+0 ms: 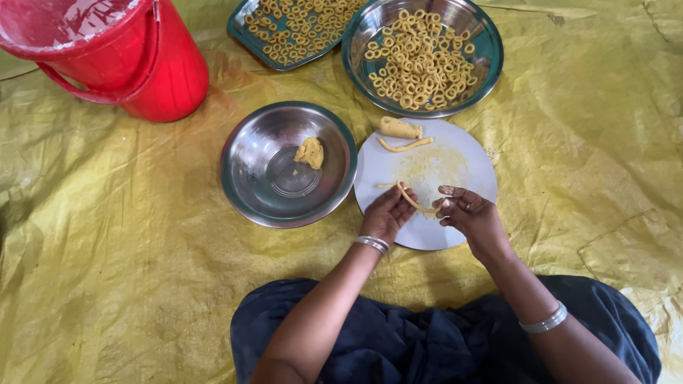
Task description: The person sits on a yellow tarp and shapes dough into small ring-shaped snacks by hand. They roll small pieces of dough into thin strips, then join the ends to form rings, placing the finished pieces into metal trays.
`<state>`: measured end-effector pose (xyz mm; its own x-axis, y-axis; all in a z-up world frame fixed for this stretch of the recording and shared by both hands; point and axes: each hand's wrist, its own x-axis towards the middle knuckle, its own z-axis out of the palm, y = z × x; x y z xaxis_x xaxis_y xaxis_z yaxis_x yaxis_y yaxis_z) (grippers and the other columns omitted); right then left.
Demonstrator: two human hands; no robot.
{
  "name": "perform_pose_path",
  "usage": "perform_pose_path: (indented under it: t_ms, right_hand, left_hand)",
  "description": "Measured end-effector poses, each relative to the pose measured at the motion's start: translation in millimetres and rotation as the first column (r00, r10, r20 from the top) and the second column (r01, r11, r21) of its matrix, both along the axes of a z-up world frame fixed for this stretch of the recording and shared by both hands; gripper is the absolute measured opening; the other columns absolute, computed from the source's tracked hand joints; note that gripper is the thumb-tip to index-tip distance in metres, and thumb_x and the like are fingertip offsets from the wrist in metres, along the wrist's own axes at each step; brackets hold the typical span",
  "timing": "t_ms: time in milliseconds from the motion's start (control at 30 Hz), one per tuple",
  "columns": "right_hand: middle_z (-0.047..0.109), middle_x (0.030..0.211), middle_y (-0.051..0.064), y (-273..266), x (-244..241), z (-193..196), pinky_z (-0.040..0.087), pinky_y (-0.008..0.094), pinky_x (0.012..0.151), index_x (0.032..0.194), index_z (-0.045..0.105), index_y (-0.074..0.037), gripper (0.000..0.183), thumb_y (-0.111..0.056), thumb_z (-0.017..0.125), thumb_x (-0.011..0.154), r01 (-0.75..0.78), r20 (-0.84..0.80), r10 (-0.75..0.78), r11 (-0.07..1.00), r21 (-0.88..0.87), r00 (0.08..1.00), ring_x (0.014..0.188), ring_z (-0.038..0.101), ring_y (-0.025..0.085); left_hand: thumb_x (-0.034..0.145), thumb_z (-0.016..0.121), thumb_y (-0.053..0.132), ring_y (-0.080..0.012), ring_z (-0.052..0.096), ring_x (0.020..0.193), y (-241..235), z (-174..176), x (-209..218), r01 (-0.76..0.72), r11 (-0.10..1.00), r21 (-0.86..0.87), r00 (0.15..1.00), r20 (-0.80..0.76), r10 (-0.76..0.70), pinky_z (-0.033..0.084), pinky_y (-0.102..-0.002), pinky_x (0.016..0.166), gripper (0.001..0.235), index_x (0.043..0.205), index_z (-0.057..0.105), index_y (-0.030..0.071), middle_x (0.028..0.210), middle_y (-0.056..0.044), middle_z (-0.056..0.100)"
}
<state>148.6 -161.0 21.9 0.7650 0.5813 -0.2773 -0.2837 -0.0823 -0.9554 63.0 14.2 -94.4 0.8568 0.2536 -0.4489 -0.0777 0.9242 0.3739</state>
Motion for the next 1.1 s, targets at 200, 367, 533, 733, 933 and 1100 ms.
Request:
perform_pose_path:
  t_ms: [200, 367, 533, 733, 933, 1100]
  right_hand:
    - [0.074, 0.104, 0.005, -5.4, 6.2, -16.5, 0.059, 0.029, 0.078, 0.124, 0.069, 0.002, 0.029, 0.002, 0.063, 0.095, 0.077, -0.151, -0.071, 0.996, 0.034, 0.986, 0.090, 0.070, 0.013]
    - [0.075, 0.104, 0.006, 4.2, 3.9, -25.8, 0.059, 0.026, 0.086, 0.122, 0.070, 0.003, 0.035, 0.008, 0.070, 0.087, 0.027, 0.187, -0.023, 1.000, -0.016, 0.982, 0.098, 0.072, 0.013]
    - [0.079, 0.100, 0.008, 5.6, -2.6, -22.0, 0.058, 0.029, 0.083, 0.114, 0.077, 0.002, 0.024, 0.000, 0.077, 0.090, 0.084, 0.350, 0.015, 0.960, -0.267, 0.937, 0.090, 0.072, 0.014]
    - [0.080, 0.103, 0.007, 14.6, -17.8, -3.2, 0.061, 0.027, 0.083, 0.110, 0.076, -0.003, 0.025, -0.006, 0.080, 0.086, 0.090, 0.591, 0.111, 0.950, -0.300, 0.799, 0.094, 0.078, 0.013]
    - [0.079, 0.101, 0.005, 20.8, -28.7, 20.4, 0.060, 0.030, 0.081, 0.113, 0.075, -0.007, 0.032, -0.008, 0.083, 0.082, 0.128, 0.788, 0.198, 0.936, -0.329, 0.583, 0.093, 0.077, 0.017]
    - [0.079, 0.097, 0.004, 21.4, -31.5, 23.8, 0.060, 0.033, 0.080, 0.111, 0.076, -0.009, 0.030, -0.011, 0.084, 0.082, 0.155, 0.851, 0.234, 0.927, -0.341, 0.471, 0.091, 0.076, 0.020]
  left_hand:
    - [0.097, 0.071, 0.013, -0.0192, 0.076, 0.091, 28.5, 19.5, 2.0, 0.083, 0.896, 0.436, 0.992, 0.053, -0.117, 0.065, -0.035, 0.084, 0.029, 0.121, 0.070, -0.002, 0.104, -0.012, 0.076]
    - [0.094, 0.072, 0.010, -0.0133, 0.075, 0.088, 24.1, 29.1, -0.6, 0.111, 0.722, 0.683, 0.982, 0.037, -0.186, 0.065, -0.030, 0.077, 0.034, 0.125, 0.068, -0.005, 0.104, -0.009, 0.076]
    - [0.098, 0.070, 0.009, -0.0115, 0.073, 0.081, 15.2, 35.9, -4.0, 0.089, 0.575, 0.813, 0.987, 0.007, -0.162, 0.063, -0.026, 0.070, 0.034, 0.129, 0.067, -0.004, 0.100, -0.010, 0.078]
    - [0.098, 0.068, 0.004, -0.0104, 0.073, 0.078, 14.4, 33.7, -4.4, 0.084, 0.533, 0.842, 0.981, 0.024, -0.193, 0.063, -0.026, 0.070, 0.041, 0.138, 0.062, 0.001, 0.102, -0.009, 0.077]
    - [0.095, 0.067, -0.001, -0.0075, 0.072, 0.082, 12.5, 34.3, -5.2, 0.132, 0.516, 0.846, 0.972, -0.007, -0.236, 0.065, -0.025, 0.074, 0.057, 0.150, 0.056, 0.013, 0.099, -0.006, 0.077]
    - [0.093, 0.071, 0.002, -0.0059, 0.070, 0.072, 11.9, 39.1, -9.3, 0.190, 0.390, 0.901, 0.970, -0.111, -0.215, 0.063, -0.024, 0.068, 0.061, 0.150, 0.053, 0.015, 0.085, -0.004, 0.077]
